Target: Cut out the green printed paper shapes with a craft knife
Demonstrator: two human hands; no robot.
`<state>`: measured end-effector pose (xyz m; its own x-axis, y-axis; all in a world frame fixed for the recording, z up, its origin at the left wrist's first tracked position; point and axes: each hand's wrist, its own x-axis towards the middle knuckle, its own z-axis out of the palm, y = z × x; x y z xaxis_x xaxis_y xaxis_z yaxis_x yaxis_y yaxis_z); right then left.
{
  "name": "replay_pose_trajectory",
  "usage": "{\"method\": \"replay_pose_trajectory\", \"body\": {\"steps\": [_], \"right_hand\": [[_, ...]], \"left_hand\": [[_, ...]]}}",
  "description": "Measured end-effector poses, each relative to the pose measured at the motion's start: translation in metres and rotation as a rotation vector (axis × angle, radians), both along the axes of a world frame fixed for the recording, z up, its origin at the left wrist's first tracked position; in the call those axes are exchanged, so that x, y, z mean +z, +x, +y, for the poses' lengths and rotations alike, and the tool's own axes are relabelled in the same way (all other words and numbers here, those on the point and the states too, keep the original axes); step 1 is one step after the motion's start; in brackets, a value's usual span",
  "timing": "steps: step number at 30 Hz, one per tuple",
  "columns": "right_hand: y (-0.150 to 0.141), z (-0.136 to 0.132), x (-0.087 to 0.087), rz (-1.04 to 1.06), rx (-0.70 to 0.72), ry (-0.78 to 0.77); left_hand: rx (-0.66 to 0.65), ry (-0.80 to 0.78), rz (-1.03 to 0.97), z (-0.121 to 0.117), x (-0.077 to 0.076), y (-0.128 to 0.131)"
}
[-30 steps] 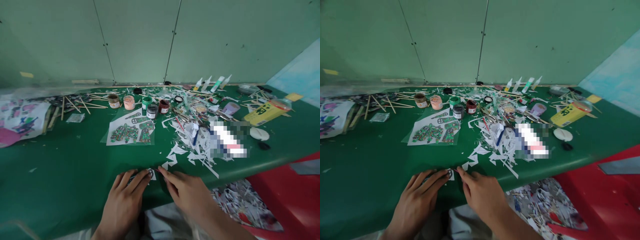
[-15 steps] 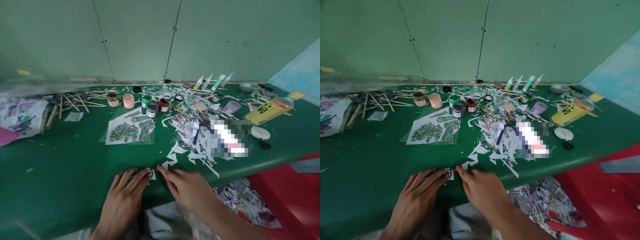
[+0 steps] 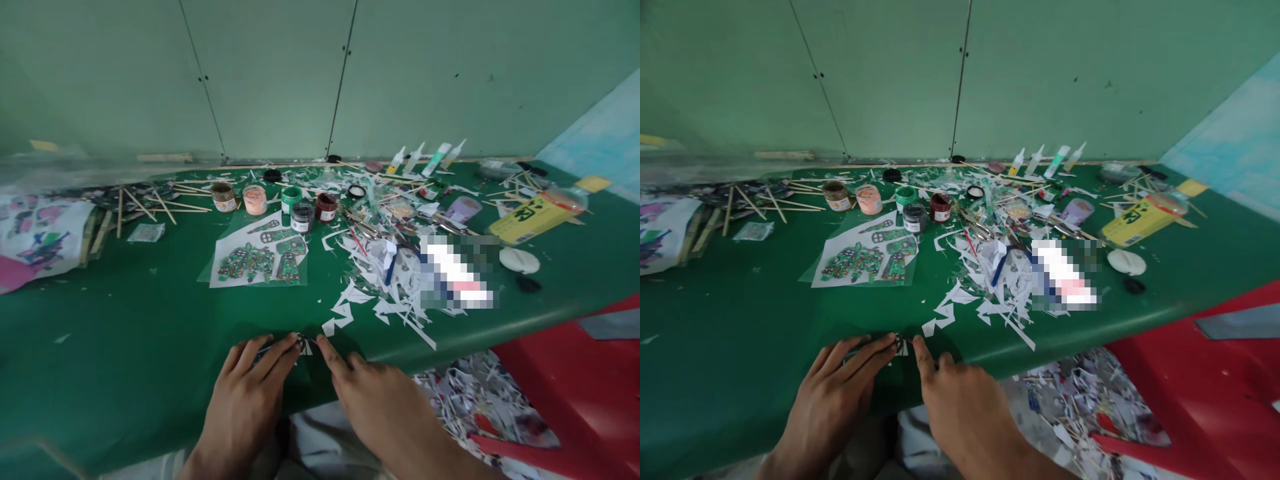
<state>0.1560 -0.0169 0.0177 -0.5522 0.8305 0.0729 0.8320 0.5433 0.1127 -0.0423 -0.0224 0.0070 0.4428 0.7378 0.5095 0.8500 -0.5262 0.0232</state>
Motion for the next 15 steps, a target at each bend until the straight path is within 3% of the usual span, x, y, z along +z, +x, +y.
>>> {"method": "replay_pose_trajectory", "body": {"steps": [4,8,11,15], "right_hand": [[0.011,0.008,0.007,0.152,-0.019,-0.090],[0.003,0.023,0.012,0.348,-0.174,-0.121],[-0.016,0.031,0.008,0.359,-0.295,-0.166],[-0.032,0.036,0.001,0.295,-0.328,-0.210]], "left_hand": [[-0.009,-0.007,0.003,-0.001,-0.002,-0.001],[0.019,0.010,-0.017,-0.001,-0.003,-0.001],[0.021,0.030,-0.040,-0.001,-0.003,0.000],[0.022,0.005,-0.073,-0.002,-0.001,0.001]]}}
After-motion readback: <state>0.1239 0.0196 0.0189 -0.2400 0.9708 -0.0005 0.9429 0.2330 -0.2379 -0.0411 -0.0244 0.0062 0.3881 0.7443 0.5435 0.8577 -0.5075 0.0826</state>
